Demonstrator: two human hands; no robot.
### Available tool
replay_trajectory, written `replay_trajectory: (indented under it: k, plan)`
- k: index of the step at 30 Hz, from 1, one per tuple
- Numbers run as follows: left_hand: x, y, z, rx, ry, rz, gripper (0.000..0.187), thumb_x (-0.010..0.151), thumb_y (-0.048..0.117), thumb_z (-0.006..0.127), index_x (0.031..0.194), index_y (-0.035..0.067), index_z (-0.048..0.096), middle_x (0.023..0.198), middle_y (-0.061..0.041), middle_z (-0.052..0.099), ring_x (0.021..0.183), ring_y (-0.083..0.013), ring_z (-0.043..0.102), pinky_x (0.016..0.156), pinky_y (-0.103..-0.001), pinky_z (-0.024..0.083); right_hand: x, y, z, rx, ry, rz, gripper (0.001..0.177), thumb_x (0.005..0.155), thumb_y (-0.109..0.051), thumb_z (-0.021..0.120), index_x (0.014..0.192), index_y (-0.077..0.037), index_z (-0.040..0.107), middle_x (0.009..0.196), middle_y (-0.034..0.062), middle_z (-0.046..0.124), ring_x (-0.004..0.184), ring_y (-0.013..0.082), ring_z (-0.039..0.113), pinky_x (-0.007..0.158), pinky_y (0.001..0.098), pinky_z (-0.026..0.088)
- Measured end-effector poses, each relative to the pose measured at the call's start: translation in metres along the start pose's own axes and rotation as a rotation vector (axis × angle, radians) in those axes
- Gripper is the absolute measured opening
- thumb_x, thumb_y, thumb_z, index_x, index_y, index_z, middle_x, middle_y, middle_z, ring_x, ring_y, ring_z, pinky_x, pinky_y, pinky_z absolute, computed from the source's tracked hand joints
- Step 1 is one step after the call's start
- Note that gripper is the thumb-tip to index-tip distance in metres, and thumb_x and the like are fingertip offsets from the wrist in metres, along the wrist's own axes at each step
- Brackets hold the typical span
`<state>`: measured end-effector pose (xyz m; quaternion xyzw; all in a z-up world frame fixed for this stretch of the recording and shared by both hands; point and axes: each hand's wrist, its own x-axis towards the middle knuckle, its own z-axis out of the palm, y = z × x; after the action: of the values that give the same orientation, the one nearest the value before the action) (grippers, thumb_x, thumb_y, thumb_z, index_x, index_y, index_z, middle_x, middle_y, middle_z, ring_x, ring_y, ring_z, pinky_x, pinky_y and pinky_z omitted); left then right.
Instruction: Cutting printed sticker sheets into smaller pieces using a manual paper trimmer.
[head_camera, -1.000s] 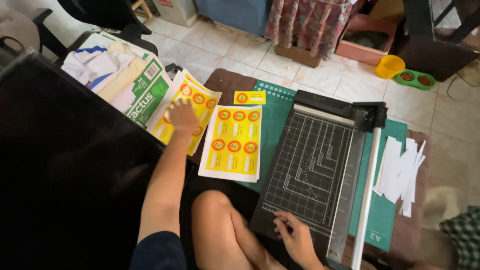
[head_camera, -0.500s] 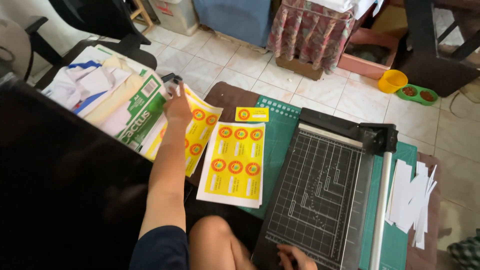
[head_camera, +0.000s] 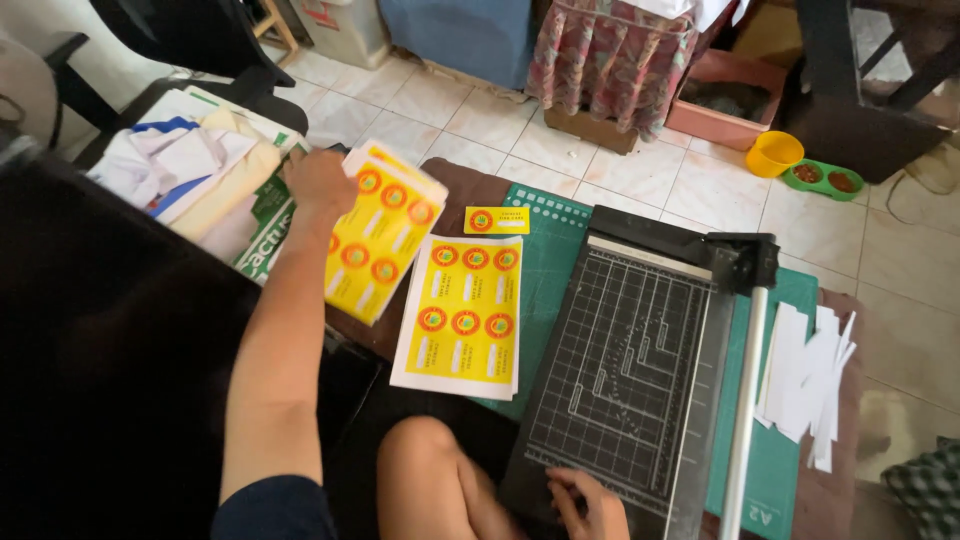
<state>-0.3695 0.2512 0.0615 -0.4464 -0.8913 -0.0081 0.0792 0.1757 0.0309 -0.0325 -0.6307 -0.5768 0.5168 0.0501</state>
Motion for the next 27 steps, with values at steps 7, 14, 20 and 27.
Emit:
replay_trajectory:
  k: [7,14,20,27]
  plan:
    - [-0.1,0.039,-0.157,-0.242,0.116,0.293,0.038,0.104,0.019,0.061,0.138,0.002,0.054,0.108,-0.026,0.071,0.102,-0.0504,0.064,0.077,-0.061,0.052,0.01,0.031,-0.001,0.35,-0.038,-0.344,0.027,0.092,-0.018,0.064,0.115,-0.009,0.076,0.096,0.0097,0.083,0.073,0.0144,0.078,0.059,0.0259,0.065]
    - [-0.246,0.076,-0.238,-0.641,0.271,0.517,0.029,0.102,0.022,0.065,0.117,-0.002,0.06,0.09,-0.031,0.068,0.086,-0.0583,0.063,0.07,-0.065,0.047,-0.04,-0.056,-0.065,0.386,0.26,-0.747,0.064,0.097,-0.027,0.061,0.149,0.001,0.037,0.148,0.025,0.043,0.135,0.0397,0.043,0.108,0.05,0.037]
    - [-0.336,0.098,-0.129,-1.386,-0.157,0.245,0.026,0.086,0.023,0.081,0.099,0.004,0.069,0.075,-0.008,0.065,0.074,-0.0174,0.061,0.065,-0.035,0.051,-0.089,-0.07,-0.085,0.5,0.046,-0.528,0.068,0.091,-0.036,0.07,0.143,-0.001,0.043,0.124,0.0276,0.054,0.113,0.043,0.054,0.094,0.0568,0.044]
    - [-0.405,0.136,-0.023,-1.652,-0.625,-0.285,0.058,0.088,0.044,0.082,0.123,0.0,0.068,0.107,-0.017,0.072,0.097,-0.0231,0.066,0.087,-0.038,0.055,-0.032,0.008,-0.049,0.201,0.184,-0.183,0.038,0.093,-0.026,0.074,0.125,-0.005,0.07,0.111,0.0208,0.076,0.103,0.0364,0.075,0.08,0.0454,0.062]
